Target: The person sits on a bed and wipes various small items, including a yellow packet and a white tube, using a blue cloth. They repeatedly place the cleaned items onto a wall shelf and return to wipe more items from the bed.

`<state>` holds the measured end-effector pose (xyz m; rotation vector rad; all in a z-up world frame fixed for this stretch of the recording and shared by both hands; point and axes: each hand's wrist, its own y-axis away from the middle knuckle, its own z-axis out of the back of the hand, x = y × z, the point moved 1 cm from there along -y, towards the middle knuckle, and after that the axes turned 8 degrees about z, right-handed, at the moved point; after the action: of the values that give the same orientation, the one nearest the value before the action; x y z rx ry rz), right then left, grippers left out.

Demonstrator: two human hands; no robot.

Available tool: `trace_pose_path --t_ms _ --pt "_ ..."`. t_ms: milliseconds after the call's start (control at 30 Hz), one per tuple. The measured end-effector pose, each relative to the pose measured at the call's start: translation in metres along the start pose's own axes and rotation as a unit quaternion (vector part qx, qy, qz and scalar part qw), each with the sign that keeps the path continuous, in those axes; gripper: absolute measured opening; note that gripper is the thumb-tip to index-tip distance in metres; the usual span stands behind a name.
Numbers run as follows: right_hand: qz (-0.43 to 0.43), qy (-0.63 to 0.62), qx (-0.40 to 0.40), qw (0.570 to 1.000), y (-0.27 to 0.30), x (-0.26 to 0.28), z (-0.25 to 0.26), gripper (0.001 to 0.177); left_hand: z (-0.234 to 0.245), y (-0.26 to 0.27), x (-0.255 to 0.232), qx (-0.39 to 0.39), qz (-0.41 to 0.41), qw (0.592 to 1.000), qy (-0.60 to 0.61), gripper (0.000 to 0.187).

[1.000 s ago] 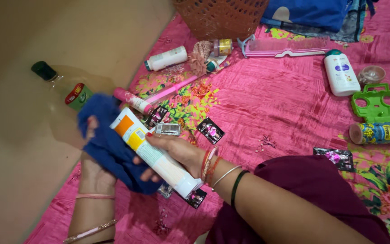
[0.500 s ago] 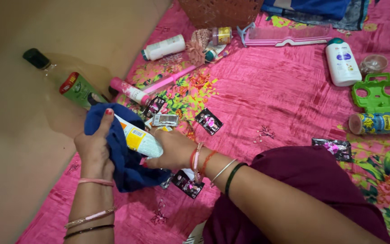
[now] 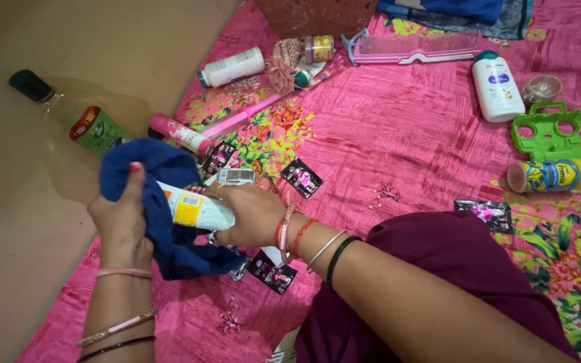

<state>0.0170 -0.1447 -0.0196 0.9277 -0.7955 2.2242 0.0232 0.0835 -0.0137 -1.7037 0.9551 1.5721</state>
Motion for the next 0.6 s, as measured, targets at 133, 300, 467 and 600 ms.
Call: trace_pose_path --t_ms 133,300,467,600 --pt "0.021 -0.061 -0.013 0.998 0.003 -0.004 -0.005 0.060 0.024 -0.025 0.019 -0.087 0.057 0.986 0.128 0.032" --pt "-0.061 -0.178 -0.102 0.977 -0.001 -0.014 -0.002 0.056 0.044 -0.023 0.007 0.024 0.047 0.973 0.224 0.044" --pt "-0.201 -0.420 -0.093 0.880 -0.014 -0.026 0.010 0.048 -0.026 0.027 -0.031 0.131 0.074 0.987 0.059 0.064" --pt "-0.242 -0.424 -0.056 0.871 -0.012 -0.039 -0.011 0.077 -0.083 0.058 -0.005 0.134 0.130 0.982 -0.003 0.068"
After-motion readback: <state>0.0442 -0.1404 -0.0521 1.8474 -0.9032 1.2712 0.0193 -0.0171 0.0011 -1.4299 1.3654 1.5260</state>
